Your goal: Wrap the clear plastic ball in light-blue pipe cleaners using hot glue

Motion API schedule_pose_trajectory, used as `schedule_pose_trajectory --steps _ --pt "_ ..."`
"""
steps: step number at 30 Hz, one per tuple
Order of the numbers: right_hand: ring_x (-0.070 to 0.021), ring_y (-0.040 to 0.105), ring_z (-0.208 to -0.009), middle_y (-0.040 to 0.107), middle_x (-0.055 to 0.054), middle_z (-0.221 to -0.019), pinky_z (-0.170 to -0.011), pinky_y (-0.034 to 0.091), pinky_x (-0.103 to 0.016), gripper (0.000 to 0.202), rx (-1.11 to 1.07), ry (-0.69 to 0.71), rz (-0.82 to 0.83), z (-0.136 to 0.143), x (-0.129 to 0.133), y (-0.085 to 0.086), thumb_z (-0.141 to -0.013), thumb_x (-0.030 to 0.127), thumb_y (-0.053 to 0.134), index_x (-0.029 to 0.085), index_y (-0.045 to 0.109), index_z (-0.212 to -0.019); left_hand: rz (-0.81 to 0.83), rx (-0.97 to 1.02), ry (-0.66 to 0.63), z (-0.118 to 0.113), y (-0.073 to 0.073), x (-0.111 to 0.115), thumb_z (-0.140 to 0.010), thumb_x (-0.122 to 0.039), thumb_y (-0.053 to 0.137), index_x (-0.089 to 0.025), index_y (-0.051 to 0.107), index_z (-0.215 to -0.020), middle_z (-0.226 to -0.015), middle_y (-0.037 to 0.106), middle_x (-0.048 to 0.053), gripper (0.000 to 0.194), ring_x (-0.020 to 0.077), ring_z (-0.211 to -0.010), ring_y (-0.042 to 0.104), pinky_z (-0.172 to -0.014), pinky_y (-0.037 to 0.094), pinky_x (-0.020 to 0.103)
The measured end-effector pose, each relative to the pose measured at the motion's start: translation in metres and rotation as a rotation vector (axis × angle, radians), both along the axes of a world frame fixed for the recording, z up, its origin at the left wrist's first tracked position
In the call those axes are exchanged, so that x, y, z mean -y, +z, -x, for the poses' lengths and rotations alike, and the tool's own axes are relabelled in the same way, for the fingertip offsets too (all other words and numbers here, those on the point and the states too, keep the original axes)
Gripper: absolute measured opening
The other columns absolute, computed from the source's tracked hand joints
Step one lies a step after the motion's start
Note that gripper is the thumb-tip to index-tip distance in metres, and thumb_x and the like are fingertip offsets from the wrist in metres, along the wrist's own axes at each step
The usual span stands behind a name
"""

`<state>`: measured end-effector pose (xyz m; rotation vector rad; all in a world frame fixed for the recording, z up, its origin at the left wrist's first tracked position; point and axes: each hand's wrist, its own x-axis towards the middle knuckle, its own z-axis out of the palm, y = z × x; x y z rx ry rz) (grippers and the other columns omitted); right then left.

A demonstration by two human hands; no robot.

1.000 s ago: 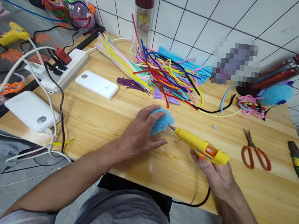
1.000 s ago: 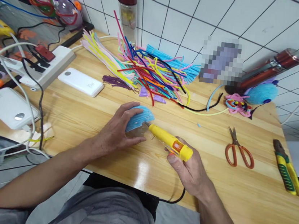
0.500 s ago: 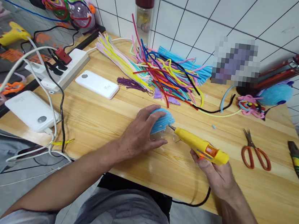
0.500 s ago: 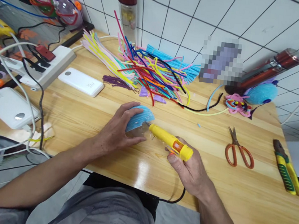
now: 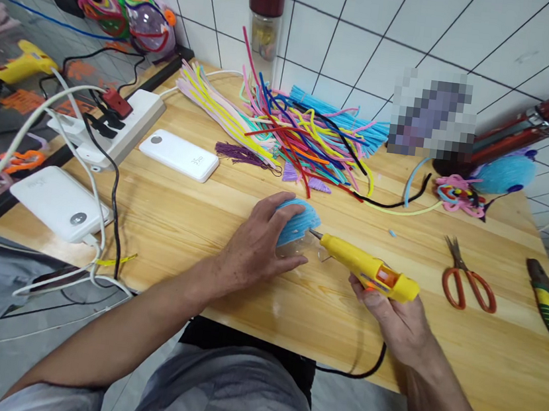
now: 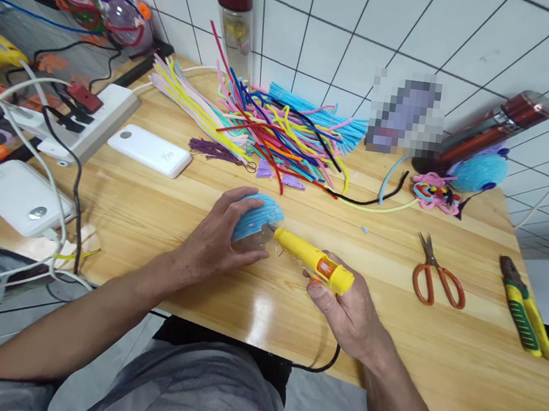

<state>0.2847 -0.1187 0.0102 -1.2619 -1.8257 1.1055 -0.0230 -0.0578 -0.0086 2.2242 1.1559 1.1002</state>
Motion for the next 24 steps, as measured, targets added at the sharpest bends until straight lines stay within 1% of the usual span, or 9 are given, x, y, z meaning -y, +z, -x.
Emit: schedule_pose_trajectory --steps 6,9,12,19,24 --pt "-0.0268 0.072 -0.088 0.077 -0.008 -0.098 -0.08 0.065 -0.038 0.041 -0.036 -0.068 0.036 0.0041 0.0001 0.0024 -0.098 0.061 0.071 0.024 0.077 -0.115 -0.008 -0.025 -0.012 0.0002 0.0019 -0.0006 -0.083 -0.042 0.093 -0.029 0.043 -0.151 -0.16 0.05 0.018 0.086 0.0389 -0.151 0.051 -0.126 0.048 0.063" --pt "-0.0263 0.072 -0.087 0.076 -0.007 -0.096 -0.078 0.065 -0.038 0.04 -0.042 -0.074 0.031 0.0061 0.0004 0.0038 -0.098 0.061 0.071 0.025 0.077 -0.113 -0.02 -0.011 -0.011 0.0005 0.0013 -0.0007 -0.082 -0.042 0.093 -0.028 0.044 -0.151 -0.159 0.05 0.018 0.086 0.0391 -0.151 0.051 -0.126 0.048 0.063" --pt "-0.0264 0.072 -0.087 0.076 -0.007 -0.094 -0.078 0.065 -0.038 0.04 -0.035 -0.068 0.031 0.007 0.0003 0.0051 -0.098 0.061 0.07 0.025 0.078 -0.112 0.008 -0.008 -0.012 0.0007 0.0004 -0.0006 -0.083 -0.043 0.093 -0.029 0.044 -0.152 -0.16 0.05 0.018 0.086 0.0389 -0.152 0.05 -0.127 0.046 0.063" --pt "-0.0263 0.073 -0.092 0.077 -0.009 -0.105 -0.082 0.064 -0.038 0.041 -0.014 -0.012 -0.007 0.009 -0.0012 0.0079 -0.104 0.061 0.061 0.026 0.079 -0.116 -0.009 -0.006 -0.01 0.0006 0.0007 -0.0007 -0.082 -0.044 0.093 -0.029 0.044 -0.151 -0.159 0.05 0.018 0.086 0.0384 -0.152 0.051 -0.126 0.048 0.062" --pt "-0.028 0.073 -0.089 0.077 -0.009 -0.098 -0.08 0.066 -0.04 0.044 -0.044 -0.061 0.03 0.01 -0.0004 0.0069 -0.098 0.065 0.068 0.025 0.078 -0.113 0.014 -0.014 -0.01 0.001 0.0004 -0.0006 -0.083 -0.045 0.092 -0.029 0.044 -0.152 -0.161 0.049 0.018 0.085 0.0386 -0.153 0.049 -0.127 0.046 0.063"
